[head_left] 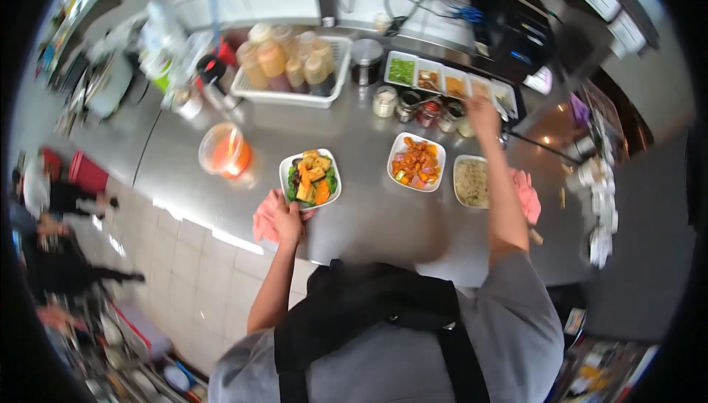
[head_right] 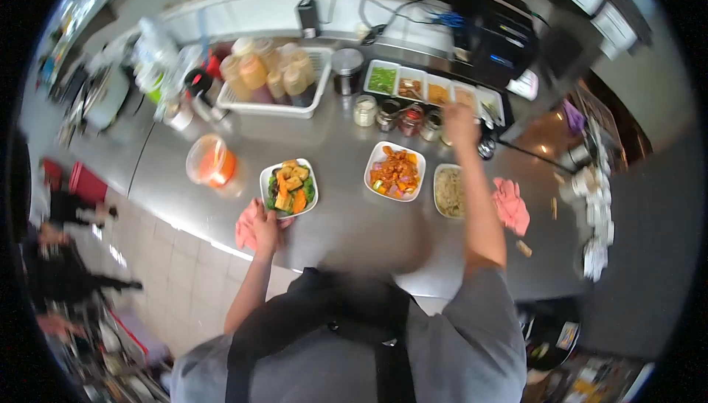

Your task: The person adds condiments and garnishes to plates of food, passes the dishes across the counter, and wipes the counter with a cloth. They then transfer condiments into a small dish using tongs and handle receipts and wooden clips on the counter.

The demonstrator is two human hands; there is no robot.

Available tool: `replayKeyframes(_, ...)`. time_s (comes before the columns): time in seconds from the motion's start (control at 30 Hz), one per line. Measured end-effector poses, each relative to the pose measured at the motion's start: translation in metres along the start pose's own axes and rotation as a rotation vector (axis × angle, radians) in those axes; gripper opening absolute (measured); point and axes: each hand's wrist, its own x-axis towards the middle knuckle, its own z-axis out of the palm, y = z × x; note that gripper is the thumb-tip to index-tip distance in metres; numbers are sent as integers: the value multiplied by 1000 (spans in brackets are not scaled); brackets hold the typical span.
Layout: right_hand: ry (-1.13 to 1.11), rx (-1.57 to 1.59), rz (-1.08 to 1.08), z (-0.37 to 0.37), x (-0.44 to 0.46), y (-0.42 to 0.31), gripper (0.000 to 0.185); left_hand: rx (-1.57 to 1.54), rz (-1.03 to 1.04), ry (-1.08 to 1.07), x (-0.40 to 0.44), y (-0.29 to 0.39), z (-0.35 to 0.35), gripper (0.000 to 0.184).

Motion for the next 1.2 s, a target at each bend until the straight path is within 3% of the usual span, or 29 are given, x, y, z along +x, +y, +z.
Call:
replayKeyframes(0.03, 88, -124, -124, -28, 2, 12, 21, 11, 9, 51, -9, -1, 5, 52)
replayKeyframes(0.1, 219, -221, -45, -38, 34, 65, 18, 35, 27, 155, -28, -1, 17, 53)
replayKeyframes(0.2, 132, -488, -203, -42, 79, 131, 23, -20, 26, 221, -64, -7, 31, 52)
replayKeyframes(0.27, 24, -577, -65, -38, 92, 140, 24, -53, 29, 277, -93, -2, 43, 53)
replayKeyframes(0.3, -107, -544, -62, -30, 113, 163, 29, -40, 4, 311, -106, 0, 48, 54)
replayKeyframes(0.6, -236, -534, -162, -21, 154, 196, 37, -116, 9, 371, -202, 68, 86, 56)
replayKeyframes(0.67, -113, -394, -58, -19, 163, 213, 29, -80, 17, 327, -207, 80, 87, 55)
replayKeyframes(0.7, -255, -232, 98, -44, 145, 190, 30, -68, 4, 330, -214, 94, 92, 55)
replayKeyframes(0.8, -348, 23, 160, -54, 148, 247, 25, -99, 26, 316, -223, 111, 100, 55)
replayKeyframes(0.87, -390, 573, 219, -98, 90, 218, 24, -108, 52, 291, -223, 103, 97, 55)
replayKeyframes(0.93, -445, 1252, 490, -127, 31, 179, 32, -85, 41, 290, -224, 114, 101, 55)
replayKeyframes(1.07, -506, 1400, 415, -162, -61, 90, 45, -113, 67, 276, -223, 121, 104, 54)
replayKeyframes(1.13, -839, 1322, 126, -162, -82, 80, 46, -117, 98, 253, -221, 109, 100, 55)
replayKeyframes(1.2, -917, 1254, 183, -161, -95, 45, 45, -95, 89, 242, -219, 113, 101, 55)
